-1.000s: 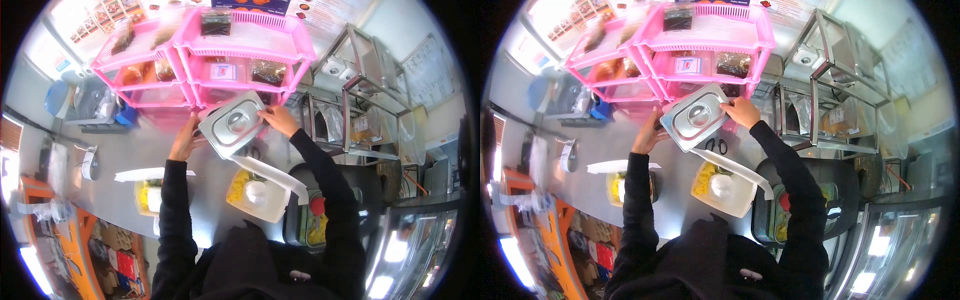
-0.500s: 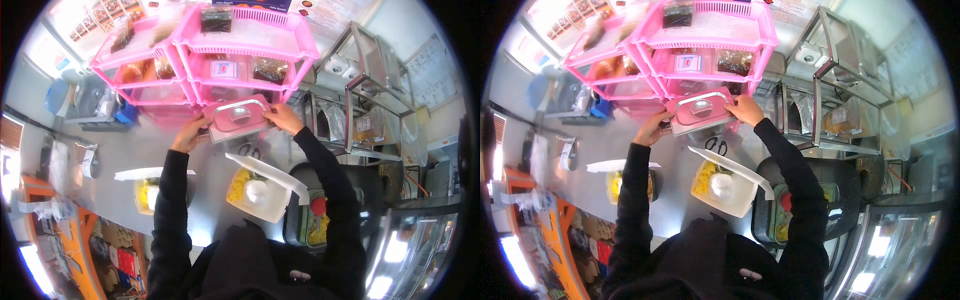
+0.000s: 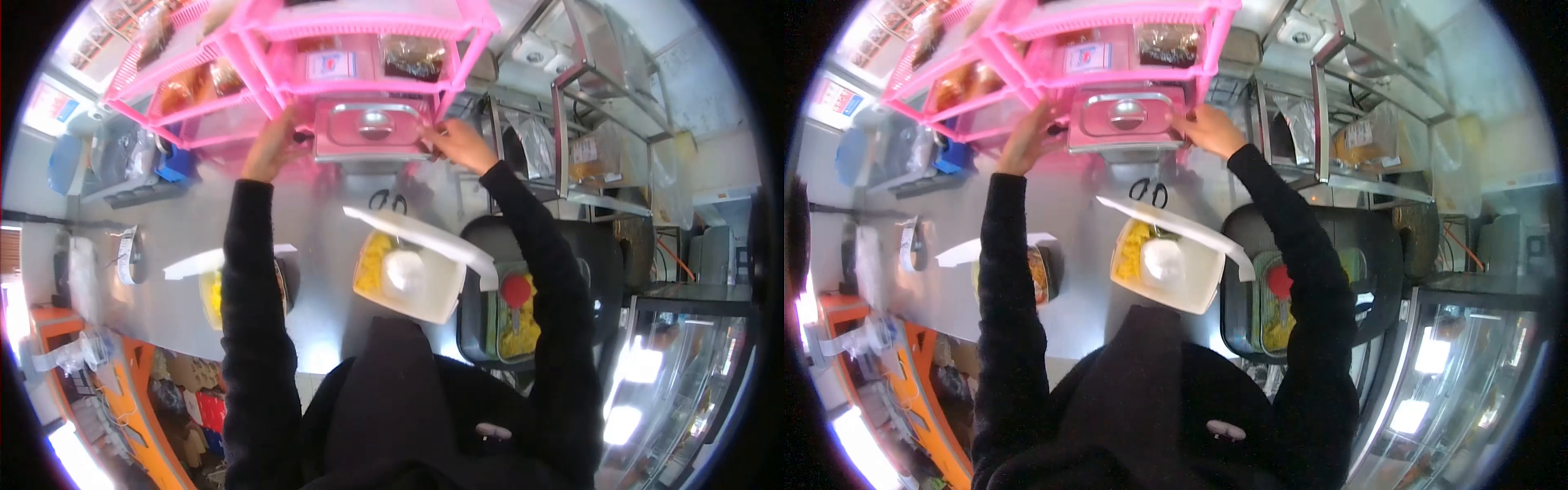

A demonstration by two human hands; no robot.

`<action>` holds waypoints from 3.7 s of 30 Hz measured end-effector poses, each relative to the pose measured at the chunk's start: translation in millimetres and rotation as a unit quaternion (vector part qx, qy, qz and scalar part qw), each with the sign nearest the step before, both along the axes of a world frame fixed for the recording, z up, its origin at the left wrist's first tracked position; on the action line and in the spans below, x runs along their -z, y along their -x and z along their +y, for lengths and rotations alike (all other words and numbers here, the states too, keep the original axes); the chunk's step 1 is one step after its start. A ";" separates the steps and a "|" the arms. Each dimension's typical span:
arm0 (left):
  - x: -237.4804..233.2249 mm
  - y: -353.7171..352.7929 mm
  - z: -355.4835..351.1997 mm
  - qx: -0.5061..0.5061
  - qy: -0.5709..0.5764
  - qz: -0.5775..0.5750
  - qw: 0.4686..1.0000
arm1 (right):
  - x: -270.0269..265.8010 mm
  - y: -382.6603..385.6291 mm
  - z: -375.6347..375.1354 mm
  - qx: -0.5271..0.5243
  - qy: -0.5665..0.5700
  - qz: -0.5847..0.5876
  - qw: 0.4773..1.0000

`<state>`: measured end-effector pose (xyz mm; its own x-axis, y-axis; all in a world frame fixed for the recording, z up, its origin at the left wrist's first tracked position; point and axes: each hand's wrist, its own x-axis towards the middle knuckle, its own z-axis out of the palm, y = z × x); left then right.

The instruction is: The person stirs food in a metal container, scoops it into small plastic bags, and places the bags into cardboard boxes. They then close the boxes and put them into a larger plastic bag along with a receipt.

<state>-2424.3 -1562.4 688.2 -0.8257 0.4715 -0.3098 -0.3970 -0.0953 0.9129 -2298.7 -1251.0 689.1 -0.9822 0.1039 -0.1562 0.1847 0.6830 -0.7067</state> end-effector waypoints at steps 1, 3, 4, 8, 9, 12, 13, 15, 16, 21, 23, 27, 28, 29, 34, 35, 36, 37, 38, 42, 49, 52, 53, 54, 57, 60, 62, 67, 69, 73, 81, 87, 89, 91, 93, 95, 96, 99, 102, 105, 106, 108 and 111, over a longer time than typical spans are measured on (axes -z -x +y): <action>-13.7 -23.2 5.2 -0.089 0.043 0.051 0.994 | -5.9 -7.7 -0.3 0.018 -0.032 0.025 0.999; -22.2 -72.2 3.9 -0.159 0.124 0.304 0.931 | -22.1 -25.0 0.4 0.052 -0.094 0.079 0.991; -25.1 -98.5 2.0 -0.191 0.159 0.426 0.870 | -37.0 -34.8 -1.9 0.017 -0.047 0.078 0.996; 11.6 -219.9 -10.9 -0.190 0.273 0.474 0.815 | -65.2 -95.0 -25.8 -0.184 0.089 0.033 0.978; 25.3 -239.7 -4.1 -0.175 0.263 0.437 0.842 | -67.1 -107.4 -32.4 -0.249 0.108 0.012 0.962; 97.9 -266.1 -5.7 -0.115 0.219 0.281 0.927 | -71.4 -127.7 -54.4 -0.320 0.033 -0.067 0.945; 111.0 -269.8 -7.4 -0.093 0.200 0.218 0.951 | -66.9 -132.7 -58.6 -0.315 0.014 -0.031 0.948; 110.1 -273.7 -14.9 -0.061 0.213 0.211 0.952 | -41.2 -141.8 -57.6 -0.282 -0.096 0.071 0.952; 109.6 -276.5 -22.0 -0.049 0.223 0.204 0.952 | -42.5 -142.6 -57.4 -0.257 -0.113 0.073 0.957; 104.7 -317.5 -42.4 -0.095 0.092 0.119 0.984 | -63.1 -148.3 -89.2 -0.160 -0.199 0.214 0.943; 99.4 -345.0 -65.9 -0.060 0.101 0.071 0.991 | -77.8 -154.1 -119.9 -0.127 -0.191 0.285 0.931; 119.2 -409.6 -139.8 0.150 0.079 0.051 0.984 | -68.0 -171.8 -185.5 -0.110 -0.119 0.359 0.919; 116.5 -426.5 -162.9 0.175 0.114 0.008 0.978 | -59.5 -174.3 -201.5 -0.157 -0.069 0.327 0.929; 109.9 -440.0 -178.8 0.201 0.146 -0.038 0.968 | -47.5 -175.9 -217.4 -0.202 -0.019 0.292 0.935; 143.2 -491.6 -246.8 0.100 0.378 -0.188 0.901 | 63.1 -168.2 -304.2 -0.106 0.264 0.016 0.959; 161.8 -496.4 -263.8 0.081 0.319 -0.265 0.906 | 82.1 -164.0 -315.3 -0.079 0.272 -0.002 0.959; 127.9 -481.3 -279.3 0.133 0.264 -0.435 0.850 | 97.6 -157.4 -325.9 -0.056 0.280 -0.018 0.958; 133.6 -485.1 -298.9 0.144 0.225 -0.447 0.854 | 107.6 -150.8 -339.9 -0.035 0.292 -0.035 0.955; 140.9 -491.0 -323.1 0.151 0.187 -0.456 0.857 | 112.1 -147.5 -351.8 0.006 0.375 -0.094 0.922; 128.1 -486.9 -414.4 0.170 0.182 -0.421 0.872 | 142.9 -148.2 -387.3 0.169 0.444 -0.009 0.880; 163.1 -516.9 -530.6 0.205 0.206 -0.384 0.877 | 168.1 -130.8 -415.5 0.256 0.422 0.057 0.868; 157.7 -515.6 -550.0 0.240 0.195 -0.375 0.874 | 181.8 -114.7 -431.2 0.278 0.391 0.067 0.875; 166.6 -527.1 -551.8 0.212 0.164 -0.373 0.888 | 179.0 -112.9 -434.2 0.262 0.379 0.082 0.884; 171.9 -534.9 -552.4 0.208 0.161 -0.369 0.892 | 175.3 -111.9 -434.6 0.274 0.373 0.075 0.883; 168.0 -565.8 -559.3 0.179 0.161 -0.348 0.906 | 159.2 -108.5 -446.6 0.289 0.356 0.063 0.887; 171.8 -588.2 -566.5 0.133 0.153 -0.348 0.915 | 169.0 -97.8 -464.8 0.290 0.324 0.059 0.899; 176.1 -599.9 -576.3 0.088 0.126 -0.361 0.920 | 177.7 -87.9 -481.9 0.285 0.297 0.053 0.910; 158.5 -568.8 -608.4 0.040 0.121 -0.366 0.922 | 201.9 -40.0 -513.1 0.290 0.223 0.032 0.930; 160.6 -553.3 -632.8 0.054 0.132 -0.350 0.926 | 208.9 -26.6 -521.7 0.303 0.197 0.027 0.932; 163.7 -551.8 -696.3 0.023 0.082 -0.286 0.954 | 218.4 -17.1 -535.5 0.331 0.152 0.016 0.931; 83.1 -637.8 -1005.5 -0.645 0.245 -0.117 0.714 | 209.0 -53.2 -530.0 0.410 0.083 0.038 0.908; 129.2 -703.8 -1203.2 -0.578 0.608 -0.393 0.378 | 187.9 -133.0 -505.5 0.490 0.012 0.059 0.870; 116.1 -697.1 -1213.6 -0.549 0.589 -0.460 0.375 | 176.5 -157.1 -489.3 0.505 0.004 0.063 0.861; 99.2 -684.8 -1213.7 -0.496 0.639 -0.479 0.342 | 175.8 -176.5 -478.4 0.533 0.032 0.062 0.843; 114.3 -702.1 -1234.3 -0.484 0.633 -0.467 0.383 | 176.8 -205.6 -488.2 0.457 -0.143 0.116 0.870; 134.7 -724.2 -1254.6 -0.470 0.635 -0.449 0.419 | 170.9 -215.6 -509.8 0.468 -0.123 0.135 0.865; 145.1 -736.1 -1261.3 -0.462 0.638 -0.437 0.433 | 168.9 -219.1 -517.6 0.466 -0.119 0.151 0.864; 154.5 -734.2 -1249.8 -0.520 0.692 -0.279 0.415 | 179.9 -220.2 -538.5 0.422 -0.125 0.220 0.871; 127.1 -679.5 -1184.0 -0.709 0.485 0.068 0.507 | 215.4 -202.9 -563.2 0.178 -0.240 0.462 0.835; 58.9 -572.6 -1068.6 -0.728 0.393 0.137 0.545 | 218.2 -187.2 -640.6 0.231 0.233 0.306 0.894; 45.6 -543.2 -1028.8 -0.709 0.392 0.149 0.567 | 155.2 -188.4 -727.2 0.181 -0.056 0.275 0.943; 49.6 -499.8 -963.3 -0.583 0.406 0.183 0.680 | 77.0 -189.7 -831.8 0.161 0.188 0.138 0.959; 35.0 -422.2 -842.3 -0.334 0.342 0.206 0.854 | 24.5 -195.2 -895.9 -0.035 0.361 0.048 0.931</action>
<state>-2002.1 -2404.7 653.2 -0.9452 -0.3217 0.0563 -0.0951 0.4361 0.8949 -2103.5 -2146.9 664.6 -0.9957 -0.0595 -0.0710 0.0692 0.0314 -0.9971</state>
